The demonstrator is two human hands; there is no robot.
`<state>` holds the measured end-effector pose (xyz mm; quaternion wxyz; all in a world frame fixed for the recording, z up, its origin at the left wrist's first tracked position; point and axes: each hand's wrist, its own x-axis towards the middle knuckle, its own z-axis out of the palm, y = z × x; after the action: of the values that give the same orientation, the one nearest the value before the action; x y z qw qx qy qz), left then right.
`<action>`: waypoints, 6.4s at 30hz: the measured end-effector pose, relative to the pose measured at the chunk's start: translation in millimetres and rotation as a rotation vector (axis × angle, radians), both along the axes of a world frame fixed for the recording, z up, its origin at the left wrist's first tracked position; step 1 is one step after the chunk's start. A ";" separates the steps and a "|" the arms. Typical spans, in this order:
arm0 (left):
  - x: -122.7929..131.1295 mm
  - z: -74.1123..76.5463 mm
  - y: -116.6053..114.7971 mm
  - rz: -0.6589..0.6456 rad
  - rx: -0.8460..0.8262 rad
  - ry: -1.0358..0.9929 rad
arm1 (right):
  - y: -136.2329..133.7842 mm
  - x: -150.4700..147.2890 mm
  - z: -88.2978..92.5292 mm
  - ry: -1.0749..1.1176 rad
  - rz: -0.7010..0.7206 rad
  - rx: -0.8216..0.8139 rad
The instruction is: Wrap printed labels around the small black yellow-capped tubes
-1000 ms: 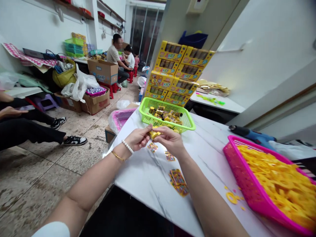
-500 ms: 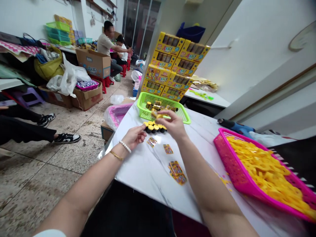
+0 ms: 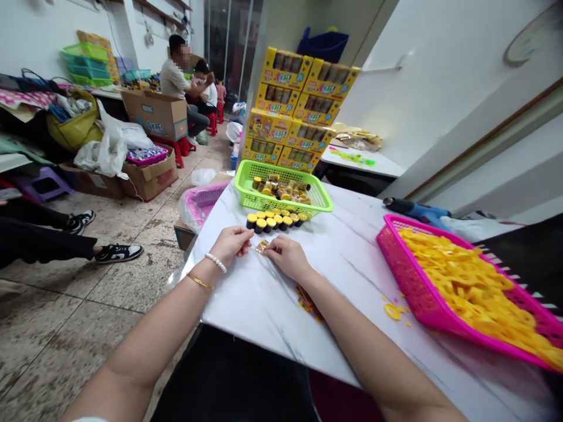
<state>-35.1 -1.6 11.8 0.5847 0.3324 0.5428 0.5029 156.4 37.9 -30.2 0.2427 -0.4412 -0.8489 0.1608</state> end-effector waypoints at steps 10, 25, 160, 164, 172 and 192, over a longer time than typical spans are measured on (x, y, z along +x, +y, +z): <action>2.6 -18.8 7.0 -0.021 0.017 0.334 | 9.5 0.0 2.9 -0.006 0.062 0.047; 7.1 -6.1 -1.4 -0.049 0.165 0.027 | -8.8 -8.0 25.6 0.677 -0.083 -0.063; -8.1 -3.2 3.3 -0.128 0.208 -0.110 | 22.3 -23.7 55.4 0.836 0.360 -0.607; -8.3 -5.1 2.8 -0.201 0.208 -0.171 | 15.8 -28.4 51.3 0.974 0.292 -0.604; -5.8 -4.0 1.7 -0.195 0.120 -0.218 | 5.4 -32.7 50.6 0.961 0.342 -0.505; -5.9 -4.8 1.7 -0.143 0.017 -0.316 | -6.7 -36.1 44.1 0.703 0.338 -0.105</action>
<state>-41.0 0.1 7.0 0.6943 0.2918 0.4149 0.5106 120.3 31.2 13.9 0.4658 -0.2251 -0.7654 0.3829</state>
